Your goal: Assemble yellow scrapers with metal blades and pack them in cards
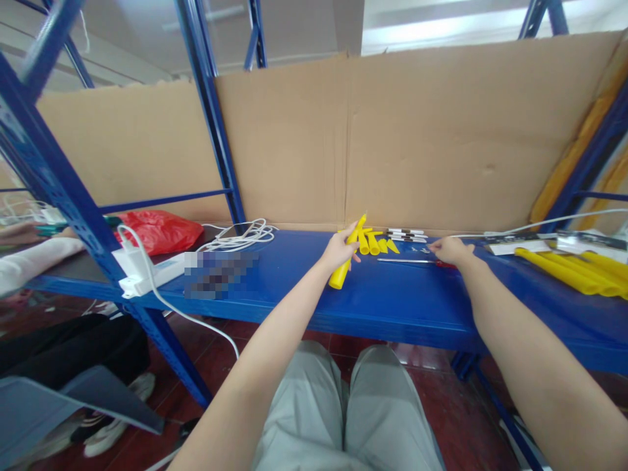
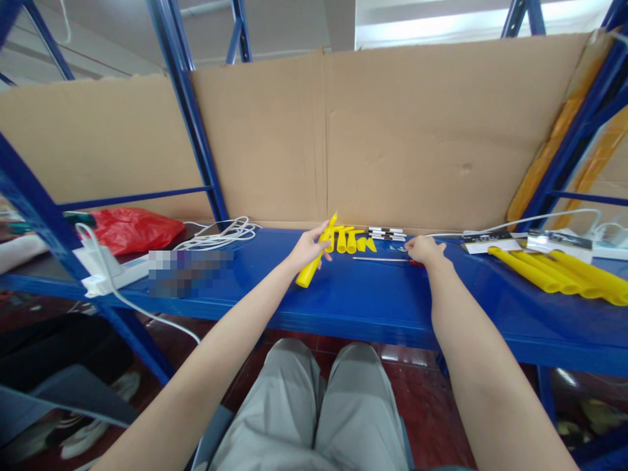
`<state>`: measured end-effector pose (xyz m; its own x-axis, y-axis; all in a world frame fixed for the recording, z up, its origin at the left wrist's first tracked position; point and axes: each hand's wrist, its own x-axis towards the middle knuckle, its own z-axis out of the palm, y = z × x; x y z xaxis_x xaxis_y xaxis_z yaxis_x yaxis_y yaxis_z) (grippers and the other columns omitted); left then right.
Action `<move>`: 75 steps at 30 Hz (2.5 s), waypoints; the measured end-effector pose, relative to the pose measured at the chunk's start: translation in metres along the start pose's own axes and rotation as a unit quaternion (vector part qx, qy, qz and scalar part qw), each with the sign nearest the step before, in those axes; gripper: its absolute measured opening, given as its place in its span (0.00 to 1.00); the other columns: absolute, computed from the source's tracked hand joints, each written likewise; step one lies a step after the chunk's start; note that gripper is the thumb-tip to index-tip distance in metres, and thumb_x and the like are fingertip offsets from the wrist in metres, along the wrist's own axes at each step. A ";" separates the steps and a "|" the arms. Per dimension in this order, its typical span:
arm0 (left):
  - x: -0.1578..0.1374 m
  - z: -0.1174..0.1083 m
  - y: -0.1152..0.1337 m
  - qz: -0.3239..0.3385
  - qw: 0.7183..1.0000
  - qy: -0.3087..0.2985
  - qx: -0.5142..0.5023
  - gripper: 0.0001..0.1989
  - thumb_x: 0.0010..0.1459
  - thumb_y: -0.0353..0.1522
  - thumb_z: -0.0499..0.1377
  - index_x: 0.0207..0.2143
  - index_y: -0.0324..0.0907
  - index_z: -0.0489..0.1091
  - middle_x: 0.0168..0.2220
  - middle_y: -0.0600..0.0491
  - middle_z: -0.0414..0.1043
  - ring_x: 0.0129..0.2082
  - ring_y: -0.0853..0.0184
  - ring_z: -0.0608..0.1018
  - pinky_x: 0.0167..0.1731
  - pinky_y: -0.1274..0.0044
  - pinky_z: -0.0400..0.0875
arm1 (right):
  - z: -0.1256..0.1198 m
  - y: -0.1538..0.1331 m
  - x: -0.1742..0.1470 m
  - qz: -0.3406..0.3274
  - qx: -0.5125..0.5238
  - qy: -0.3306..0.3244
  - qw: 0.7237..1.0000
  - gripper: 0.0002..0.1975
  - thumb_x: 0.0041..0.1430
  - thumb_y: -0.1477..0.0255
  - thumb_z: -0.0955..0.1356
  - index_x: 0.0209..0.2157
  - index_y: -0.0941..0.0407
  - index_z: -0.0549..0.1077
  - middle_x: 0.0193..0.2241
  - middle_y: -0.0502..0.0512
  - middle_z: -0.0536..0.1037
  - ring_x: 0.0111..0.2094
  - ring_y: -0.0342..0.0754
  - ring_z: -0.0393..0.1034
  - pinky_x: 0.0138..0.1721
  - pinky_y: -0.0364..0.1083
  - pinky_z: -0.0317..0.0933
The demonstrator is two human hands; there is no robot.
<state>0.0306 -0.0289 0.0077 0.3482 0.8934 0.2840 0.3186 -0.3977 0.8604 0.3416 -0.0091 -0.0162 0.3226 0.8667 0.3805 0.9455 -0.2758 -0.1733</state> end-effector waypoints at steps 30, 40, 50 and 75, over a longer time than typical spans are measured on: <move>-0.012 -0.004 0.018 -0.050 0.992 -0.090 -0.074 0.36 0.58 0.22 0.54 0.67 0.41 0.49 0.47 0.42 0.74 0.17 0.77 0.72 0.14 0.83 0.63 | -0.018 -0.034 -0.015 0.018 -0.103 -0.134 0.985 0.13 0.59 0.71 0.63 0.42 0.57 0.76 0.48 0.65 0.76 0.53 0.60 0.67 0.51 0.61 0.60; -0.009 -0.007 0.015 -0.057 0.987 -0.103 -0.111 0.37 0.57 0.23 0.56 0.67 0.42 0.50 0.42 0.45 0.75 0.18 0.75 0.73 0.15 0.83 0.63 | -0.011 -0.031 -0.013 0.028 -0.069 -0.148 0.986 0.18 0.62 0.71 0.59 0.48 0.59 0.74 0.55 0.69 0.70 0.57 0.63 0.63 0.54 0.64 0.58; -0.008 -0.009 0.013 -0.056 0.984 -0.109 -0.130 0.37 0.56 0.25 0.58 0.67 0.44 0.51 0.44 0.45 0.75 0.19 0.75 0.73 0.17 0.82 0.63 | -0.009 -0.029 -0.012 0.024 -0.058 -0.140 0.988 0.19 0.61 0.71 0.60 0.48 0.59 0.75 0.53 0.70 0.71 0.56 0.64 0.63 0.53 0.66 0.58; -0.007 -0.012 0.013 -0.077 0.973 -0.116 -0.183 0.36 0.56 0.24 0.59 0.66 0.43 0.54 0.43 0.45 0.76 0.20 0.75 0.74 0.17 0.84 0.65 | -0.024 -0.036 -0.019 0.021 -0.074 -0.131 0.988 0.14 0.56 0.73 0.63 0.41 0.51 0.78 0.44 0.59 0.78 0.51 0.58 0.68 0.52 0.63 0.55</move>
<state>0.0222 -0.0377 0.0220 0.5243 0.8483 0.0740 0.0624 -0.1250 0.9902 0.3028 -0.0254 0.0050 0.3564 0.9261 0.1240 0.9343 -0.3540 -0.0417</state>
